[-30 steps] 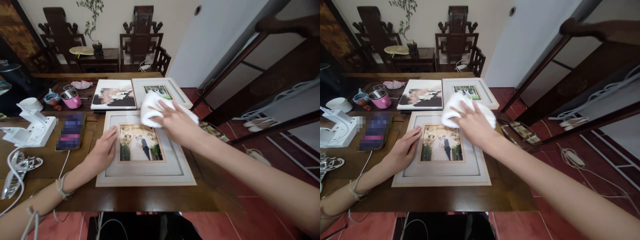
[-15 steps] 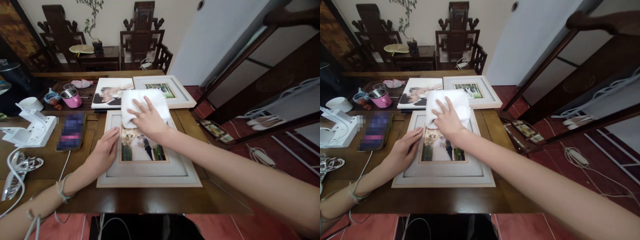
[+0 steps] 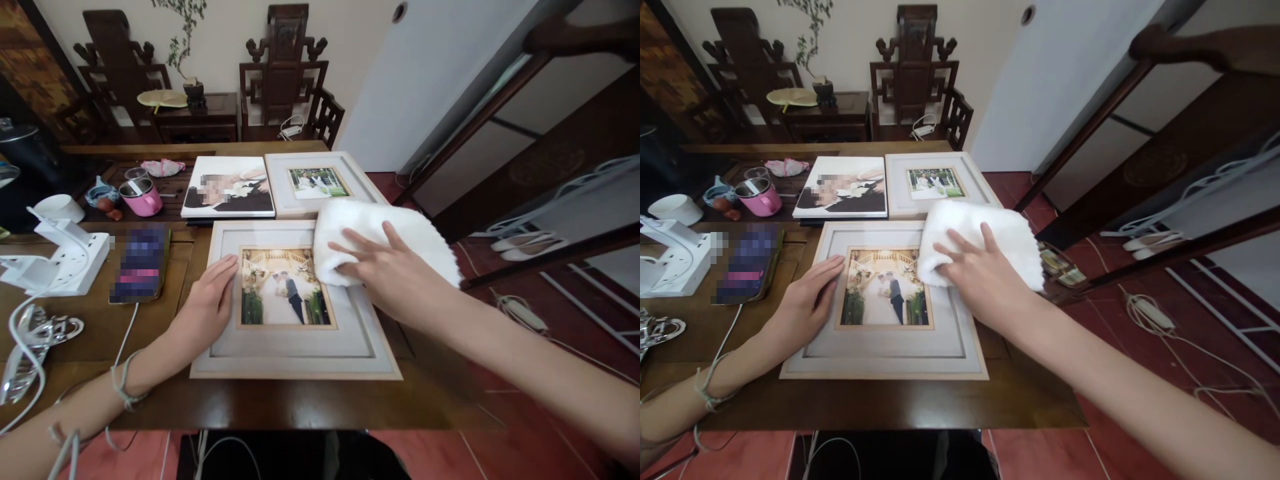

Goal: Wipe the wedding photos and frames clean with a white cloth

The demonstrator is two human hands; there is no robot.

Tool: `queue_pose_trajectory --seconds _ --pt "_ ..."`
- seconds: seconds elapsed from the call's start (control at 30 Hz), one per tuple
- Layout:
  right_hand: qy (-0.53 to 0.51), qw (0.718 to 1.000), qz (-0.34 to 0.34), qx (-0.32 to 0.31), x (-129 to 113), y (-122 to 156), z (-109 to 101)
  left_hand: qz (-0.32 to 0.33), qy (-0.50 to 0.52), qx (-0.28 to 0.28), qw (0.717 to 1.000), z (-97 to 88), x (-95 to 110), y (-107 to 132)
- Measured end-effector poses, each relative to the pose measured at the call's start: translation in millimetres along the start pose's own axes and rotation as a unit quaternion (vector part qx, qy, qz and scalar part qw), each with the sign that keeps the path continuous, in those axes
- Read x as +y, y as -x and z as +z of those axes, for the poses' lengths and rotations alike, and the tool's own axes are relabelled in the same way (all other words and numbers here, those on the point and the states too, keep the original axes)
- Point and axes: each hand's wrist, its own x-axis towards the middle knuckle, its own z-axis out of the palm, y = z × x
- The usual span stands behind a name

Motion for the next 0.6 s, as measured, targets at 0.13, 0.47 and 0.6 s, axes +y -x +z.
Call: queue_pose_trajectory --seconds 0.13,0.47,0.6 --pt "-0.074 0.997 -0.026 -0.014 -18 39 -5 0.002 -0.002 0.001 1.000 -0.5 0 -1" --pt "-0.148 0.986 -0.078 0.002 -19 77 -3 0.056 -0.031 0.002 0.998 0.3 -4 -1" --pt "-0.071 0.997 -0.034 0.006 -8 14 4 0.065 -0.034 0.001 0.997 -0.8 -5 -2"
